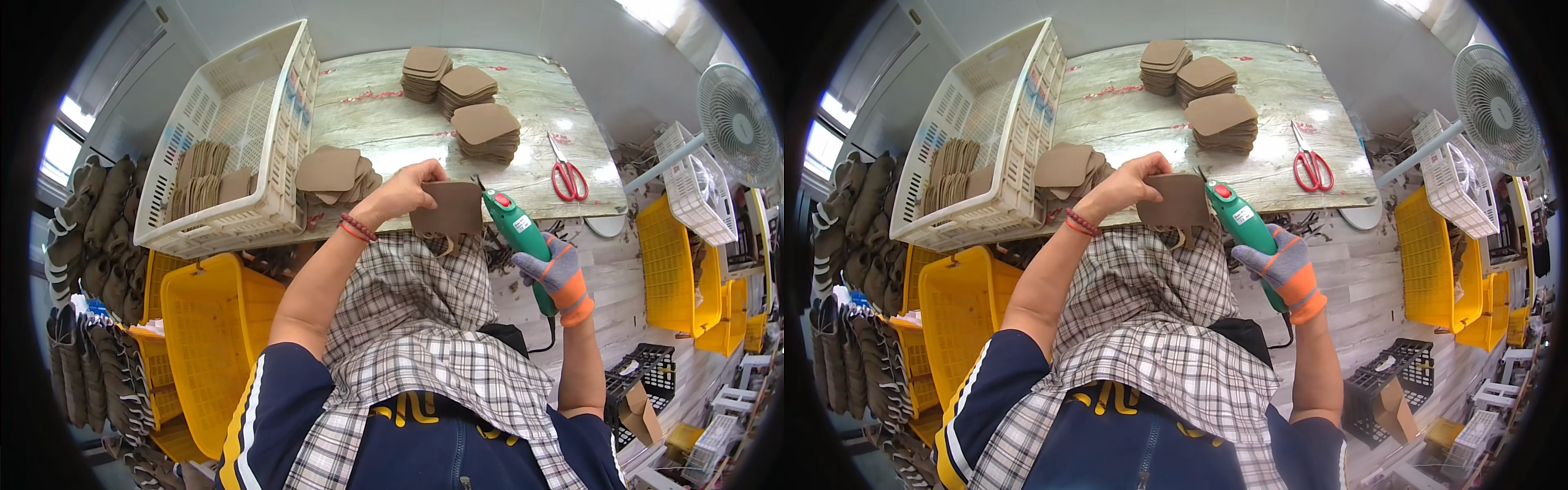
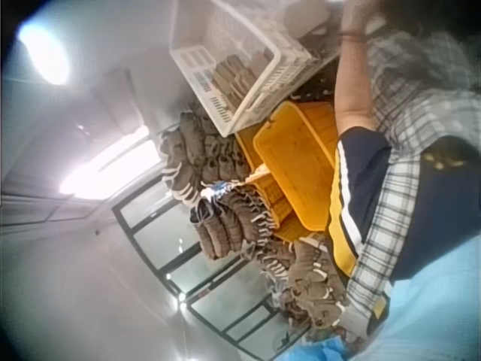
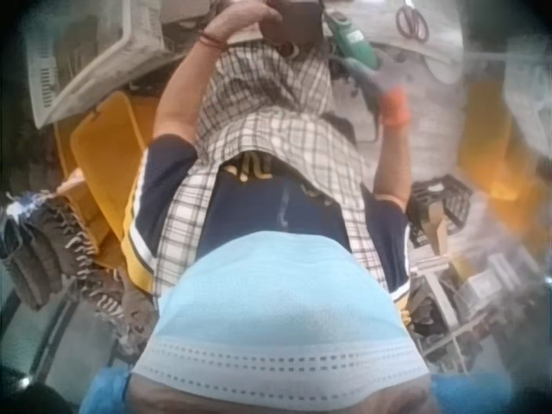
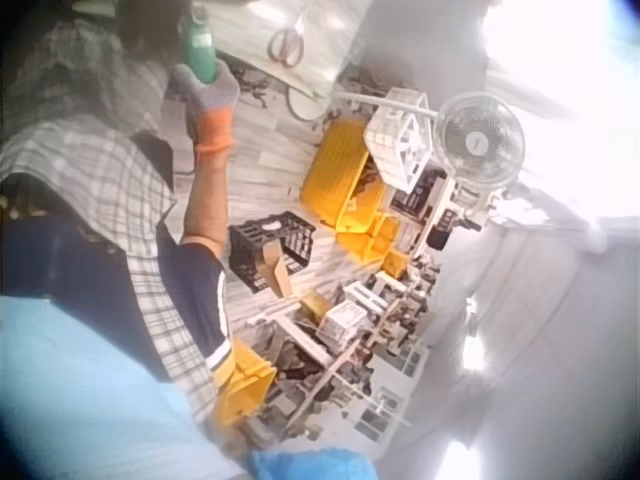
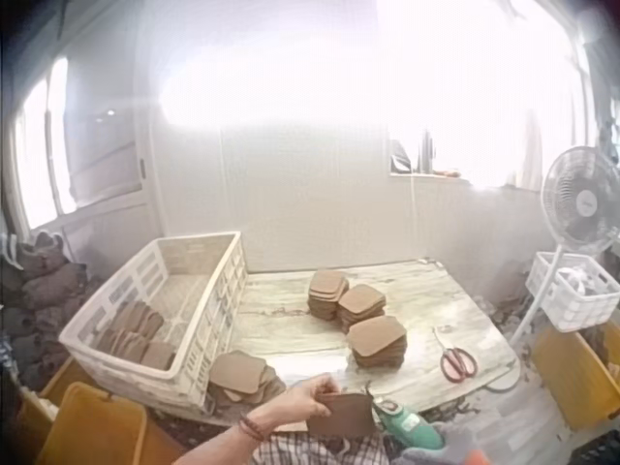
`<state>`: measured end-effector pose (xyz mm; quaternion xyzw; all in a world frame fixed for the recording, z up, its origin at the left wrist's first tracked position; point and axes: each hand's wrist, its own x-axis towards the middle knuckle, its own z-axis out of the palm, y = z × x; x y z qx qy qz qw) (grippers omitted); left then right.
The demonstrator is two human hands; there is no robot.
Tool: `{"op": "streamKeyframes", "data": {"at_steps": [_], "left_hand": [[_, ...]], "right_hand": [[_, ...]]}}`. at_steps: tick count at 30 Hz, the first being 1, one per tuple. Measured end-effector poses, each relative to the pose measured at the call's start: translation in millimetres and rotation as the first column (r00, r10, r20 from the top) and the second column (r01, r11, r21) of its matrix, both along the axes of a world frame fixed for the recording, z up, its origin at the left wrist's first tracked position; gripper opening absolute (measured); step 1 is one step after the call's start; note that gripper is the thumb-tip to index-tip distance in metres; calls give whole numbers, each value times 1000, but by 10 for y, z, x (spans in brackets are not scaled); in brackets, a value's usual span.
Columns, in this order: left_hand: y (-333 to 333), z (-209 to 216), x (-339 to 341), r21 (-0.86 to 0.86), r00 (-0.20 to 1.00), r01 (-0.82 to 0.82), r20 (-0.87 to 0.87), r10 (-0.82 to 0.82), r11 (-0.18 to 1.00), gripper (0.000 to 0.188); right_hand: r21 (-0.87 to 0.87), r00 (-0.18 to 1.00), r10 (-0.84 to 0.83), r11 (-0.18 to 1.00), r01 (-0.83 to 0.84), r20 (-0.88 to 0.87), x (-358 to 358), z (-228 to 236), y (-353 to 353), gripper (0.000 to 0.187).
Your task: The person uses a green rotary tool to smooth the edges of stacked brown cardboard pieces on a table. The person handles each piece individually, rotating it while applying the tool, then places it back on the stack.
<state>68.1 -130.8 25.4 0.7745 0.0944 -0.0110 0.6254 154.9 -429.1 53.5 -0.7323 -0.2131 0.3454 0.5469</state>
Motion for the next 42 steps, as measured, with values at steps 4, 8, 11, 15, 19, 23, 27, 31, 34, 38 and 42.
{"op": "streamKeyframes", "data": {"at_steps": [4, 8, 11, 15, 19, 23, 27, 31, 34, 38, 42], "left_hand": [[53, -14, -41, -97, 970, -214, 98, 223, 972, 24], [42, -22, -76, -352, 917, -289, 167, 363, 890, 19], [56, -42, -80, -446, 904, -295, 157, 399, 845, 17], [48, -44, -74, -439, 912, -287, 147, 384, 851, 17], [29, -42, -65, -412, 932, -254, 136, 335, 875, 17], [-16, -22, -62, -385, 944, -250, 107, 312, 888, 16], [-10, -31, -55, -373, 958, -229, 79, 276, 899, 17], [-43, 39, -63, -328, 969, -224, 26, 245, 918, 17], [-29, 30, -63, -296, 981, -182, 2, 191, 938, 17], [-36, 61, -63, -317, 990, -134, 1, 142, 939, 18], [-5, 89, -46, -292, 997, -64, -56, 50, 954, 18]], "right_hand": [[21, 998, 15, 1000, -14, -54, -6, 10, -12, 39], [6, 997, 37, 999, -36, -68, -15, 35, -25, 39], [-5, 996, 43, 999, -43, -76, -25, 4, -41, 39], [9, 995, 48, 999, -47, -83, -49, 20, -37, 39], [-13, 996, 64, 998, -65, -63, -48, 20, -35, 40], [-20, 995, 90, 996, -91, -46, -52, 26, 1, 41], [-42, 994, 112, 993, -112, -10, -43, -3, 35, 41], [-54, 992, 128, 991, -126, 21, -42, -21, 58, 44], [-53, 990, 132, 990, -130, 40, -41, -42, 88, 45], [-63, 989, 147, 987, -147, -4, -48, 17, 142, 36], [-16, 989, 145, 989, -146, -16, -68, 61, 198, 40]]}}
